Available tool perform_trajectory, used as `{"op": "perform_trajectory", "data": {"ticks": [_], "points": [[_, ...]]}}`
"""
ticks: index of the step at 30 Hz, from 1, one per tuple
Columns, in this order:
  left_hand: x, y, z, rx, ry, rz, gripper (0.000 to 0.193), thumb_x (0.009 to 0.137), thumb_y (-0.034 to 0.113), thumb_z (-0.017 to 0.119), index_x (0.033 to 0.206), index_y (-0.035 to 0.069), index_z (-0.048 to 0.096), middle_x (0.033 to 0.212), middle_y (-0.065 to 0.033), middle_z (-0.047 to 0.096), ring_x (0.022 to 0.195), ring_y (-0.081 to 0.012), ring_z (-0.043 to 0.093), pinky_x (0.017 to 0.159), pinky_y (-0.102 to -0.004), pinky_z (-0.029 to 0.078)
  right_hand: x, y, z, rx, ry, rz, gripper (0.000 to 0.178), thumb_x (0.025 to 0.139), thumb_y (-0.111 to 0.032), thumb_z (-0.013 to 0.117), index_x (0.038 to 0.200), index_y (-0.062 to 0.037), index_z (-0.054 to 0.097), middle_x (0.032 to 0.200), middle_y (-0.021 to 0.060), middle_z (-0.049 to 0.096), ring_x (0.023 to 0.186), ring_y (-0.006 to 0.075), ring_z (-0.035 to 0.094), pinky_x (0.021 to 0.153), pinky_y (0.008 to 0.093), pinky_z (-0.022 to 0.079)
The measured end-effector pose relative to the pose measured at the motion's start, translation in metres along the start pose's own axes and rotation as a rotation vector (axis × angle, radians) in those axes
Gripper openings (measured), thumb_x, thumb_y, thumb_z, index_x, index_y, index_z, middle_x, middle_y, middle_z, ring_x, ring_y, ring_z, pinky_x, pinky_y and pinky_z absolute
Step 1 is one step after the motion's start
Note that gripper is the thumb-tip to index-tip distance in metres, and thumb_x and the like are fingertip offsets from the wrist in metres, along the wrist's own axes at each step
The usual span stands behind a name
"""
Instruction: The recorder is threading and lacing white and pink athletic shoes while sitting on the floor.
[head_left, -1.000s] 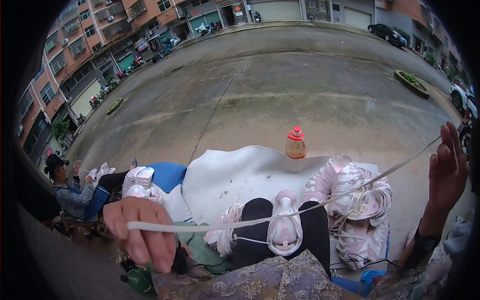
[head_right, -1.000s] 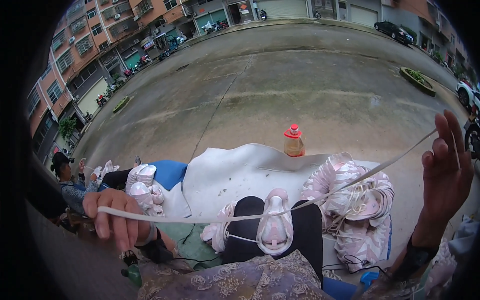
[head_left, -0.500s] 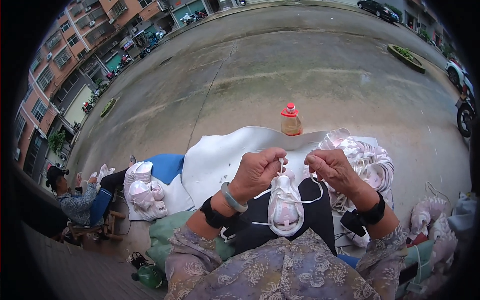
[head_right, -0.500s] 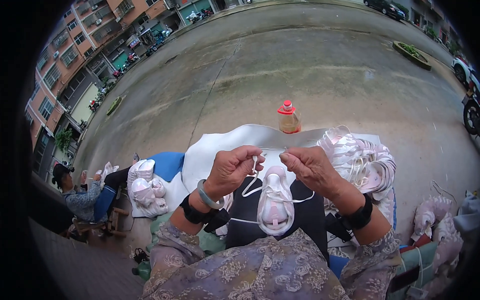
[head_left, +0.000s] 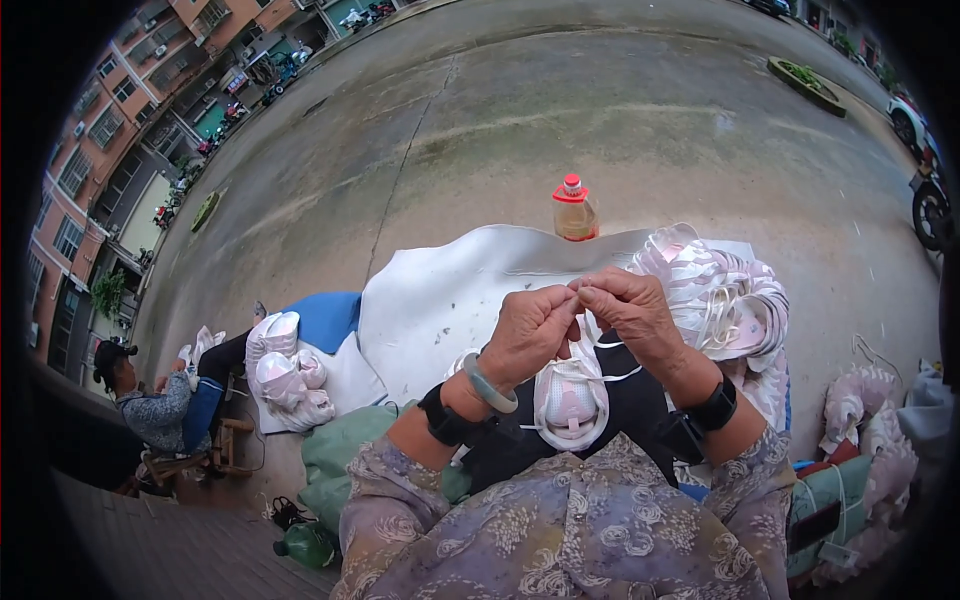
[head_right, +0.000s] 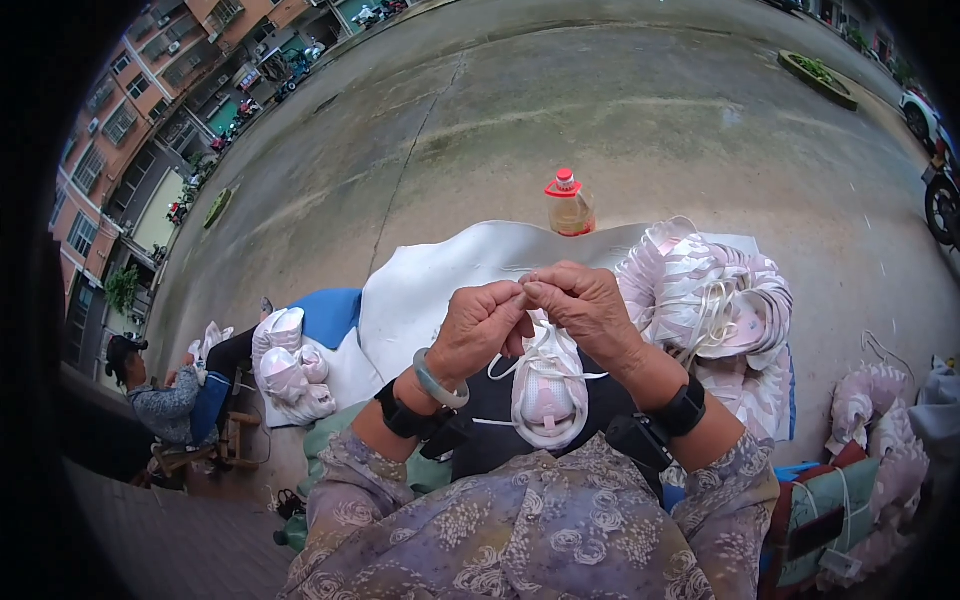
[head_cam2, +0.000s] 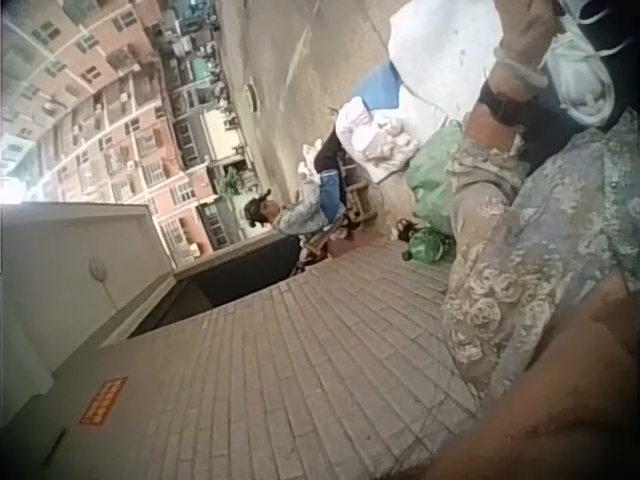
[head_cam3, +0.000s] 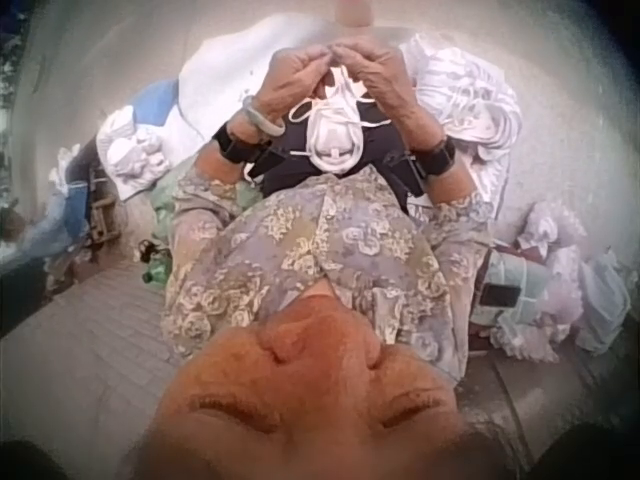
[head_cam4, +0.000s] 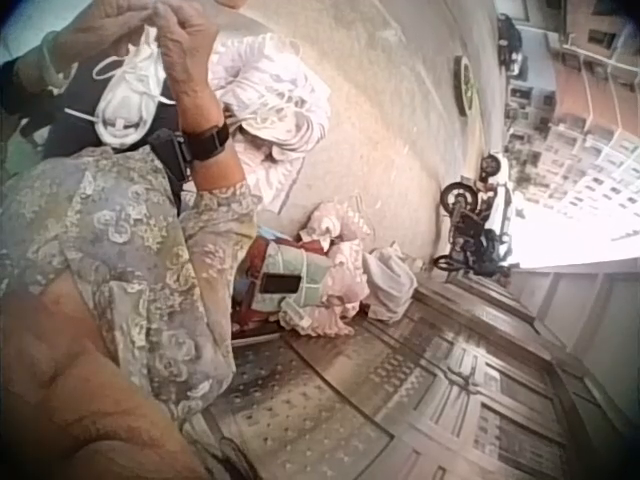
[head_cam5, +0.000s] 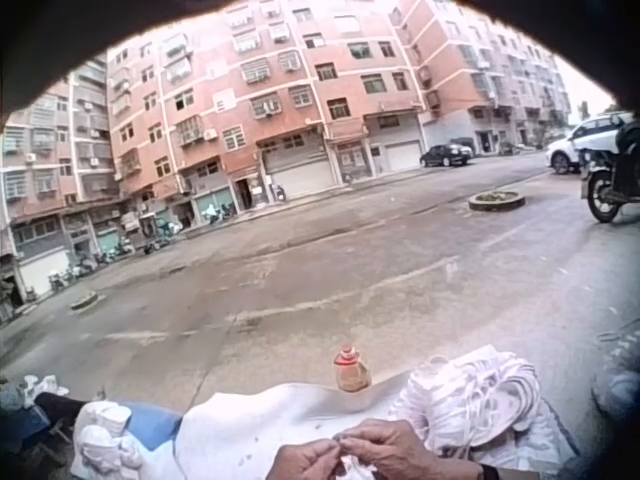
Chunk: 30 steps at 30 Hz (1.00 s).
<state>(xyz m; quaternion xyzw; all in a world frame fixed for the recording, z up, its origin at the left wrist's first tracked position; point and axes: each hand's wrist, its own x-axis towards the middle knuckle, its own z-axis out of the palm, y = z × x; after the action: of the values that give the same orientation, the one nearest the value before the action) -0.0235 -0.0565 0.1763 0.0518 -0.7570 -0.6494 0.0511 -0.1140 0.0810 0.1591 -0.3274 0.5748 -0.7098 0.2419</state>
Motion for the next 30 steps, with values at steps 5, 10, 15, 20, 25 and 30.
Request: {"op": "perform_trajectory", "data": {"ticks": [5, 10, 15, 20, 25, 30], "points": [[0.001, -0.001, 0.001, 0.028, -0.015, -0.003, 0.023, 0.092, 0.016, 0.043, 0.084, 0.0, 0.058, 0.066, -0.002, 0.058, 0.049, -0.0045, 0.052, 0.043, -0.0166, 0.043, 0.0, -0.002, 0.006, 0.004, 0.021, 0.005, 0.018, 0.085, -0.014, 0.058, 0.091, 0.0011, 0.064, 0.074, 0.0009, 0.053, 0.061, 0.0064, 0.047, 0.052, 0.0209, 0.038], [0.0, -0.001, 0.004, -0.038, -0.01, -0.018, 0.024, 0.092, 0.019, 0.046, 0.083, 0.001, 0.059, 0.065, -0.0017, 0.058, 0.047, -0.0036, 0.051, 0.04, -0.0161, 0.04, -0.001, 0.003, 0.007, -0.092, 0.062, -0.074, 0.017, 0.086, -0.014, 0.057, 0.09, 0.0012, 0.063, 0.073, 0.0014, 0.055, 0.063, 0.0059, 0.049, 0.053, 0.0198, 0.04], [-0.001, 0.001, 0.006, -0.077, 0.02, -0.057, 0.023, 0.09, 0.016, 0.048, 0.079, 0.0, 0.06, 0.059, -0.0016, 0.056, 0.045, -0.0048, 0.049, 0.039, -0.0184, 0.039, 0.0, 0.003, 0.008, 0.018, 0.115, -0.041, 0.017, 0.085, -0.013, 0.058, 0.089, 0.0024, 0.063, 0.075, 0.0018, 0.056, 0.065, 0.0056, 0.05, 0.054, 0.02, 0.04], [-0.001, -0.003, 0.007, -0.088, 0.033, -0.028, 0.023, 0.089, 0.017, 0.048, 0.079, 0.001, 0.06, 0.058, -0.0009, 0.054, 0.047, -0.0041, 0.048, 0.038, -0.019, 0.038, -0.001, 0.006, 0.008, -0.035, 0.118, -0.123, 0.017, 0.087, -0.016, 0.057, 0.091, -0.0011, 0.064, 0.067, -0.0026, 0.053, 0.055, 0.0028, 0.042, 0.047, 0.016, 0.033], [-0.001, -0.01, 0.005, 0.015, 0.044, 0.066, 0.023, 0.091, 0.02, 0.047, 0.083, 0.002, 0.06, 0.06, 0.0004, 0.054, 0.044, -0.0023, 0.044, 0.038, -0.0161, 0.035, -0.002, -0.001, 0.007, -0.027, 0.092, -0.036, 0.017, 0.085, -0.013, 0.058, 0.09, 0.0029, 0.063, 0.075, 0.0017, 0.056, 0.067, 0.0058, 0.05, 0.059, 0.0197, 0.04], [-0.002, -0.009, 0.007, 0.043, 0.057, 0.092, 0.023, 0.091, 0.019, 0.047, 0.084, 0.002, 0.061, 0.06, 0.0005, 0.054, 0.045, -0.0021, 0.045, 0.038, -0.0163, 0.035, -0.002, -0.001, 0.007, -0.015, 0.072, -0.033, 0.017, 0.085, -0.013, 0.058, 0.09, 0.0029, 0.063, 0.073, 0.0011, 0.056, 0.066, 0.0055, 0.049, 0.057, 0.0198, 0.04]]}}
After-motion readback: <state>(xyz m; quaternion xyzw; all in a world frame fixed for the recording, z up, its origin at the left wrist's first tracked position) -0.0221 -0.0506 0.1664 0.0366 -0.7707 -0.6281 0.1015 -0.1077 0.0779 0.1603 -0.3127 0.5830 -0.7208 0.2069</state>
